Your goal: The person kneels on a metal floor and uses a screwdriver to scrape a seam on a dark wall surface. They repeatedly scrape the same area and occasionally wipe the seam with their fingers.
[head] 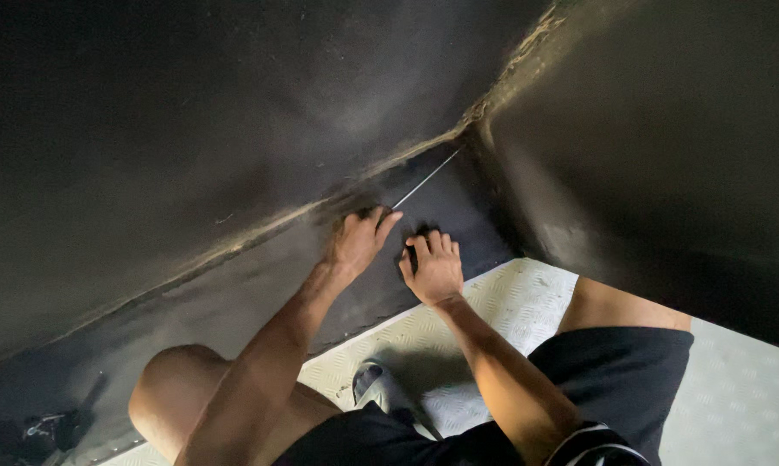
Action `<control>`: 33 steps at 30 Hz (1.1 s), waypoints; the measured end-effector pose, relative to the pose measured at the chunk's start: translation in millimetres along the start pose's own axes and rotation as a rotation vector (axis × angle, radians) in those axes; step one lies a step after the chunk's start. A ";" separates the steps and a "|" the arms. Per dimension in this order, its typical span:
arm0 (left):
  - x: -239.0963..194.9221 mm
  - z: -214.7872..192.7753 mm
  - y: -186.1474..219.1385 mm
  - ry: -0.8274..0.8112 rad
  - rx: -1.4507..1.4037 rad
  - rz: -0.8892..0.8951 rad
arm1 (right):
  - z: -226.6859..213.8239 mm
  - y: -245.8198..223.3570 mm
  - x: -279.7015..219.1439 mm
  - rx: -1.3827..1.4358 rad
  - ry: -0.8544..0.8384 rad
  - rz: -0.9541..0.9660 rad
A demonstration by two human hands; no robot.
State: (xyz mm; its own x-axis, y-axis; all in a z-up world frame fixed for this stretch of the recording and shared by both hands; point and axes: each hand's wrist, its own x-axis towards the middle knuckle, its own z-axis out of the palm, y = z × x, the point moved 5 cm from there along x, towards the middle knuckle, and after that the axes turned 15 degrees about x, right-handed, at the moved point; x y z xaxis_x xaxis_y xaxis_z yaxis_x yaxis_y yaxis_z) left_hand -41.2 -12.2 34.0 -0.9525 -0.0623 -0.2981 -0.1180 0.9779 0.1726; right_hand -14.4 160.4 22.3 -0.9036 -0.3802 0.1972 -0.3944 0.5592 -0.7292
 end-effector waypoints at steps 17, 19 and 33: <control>11.2 44.7 -21.0 -0.426 -1.042 -0.205 | 0.7 2.9 -4.9 0.016 0.013 -0.008; 14.2 18.3 -19.4 0.009 -0.692 0.050 | 0.0 0.4 -1.6 0.000 0.013 -0.015; 4.0 3.1 -6.7 0.361 0.236 0.210 | 4.1 1.3 -1.8 -0.014 0.010 -0.023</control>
State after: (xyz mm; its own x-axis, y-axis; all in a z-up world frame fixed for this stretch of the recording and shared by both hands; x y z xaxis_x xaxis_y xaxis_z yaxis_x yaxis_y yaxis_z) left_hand -43.4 -18.3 28.7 -0.9905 0.1170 0.0724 0.1146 0.9927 -0.0362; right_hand -12.7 158.8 18.2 -0.8961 -0.3856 0.2200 -0.4169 0.5606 -0.7155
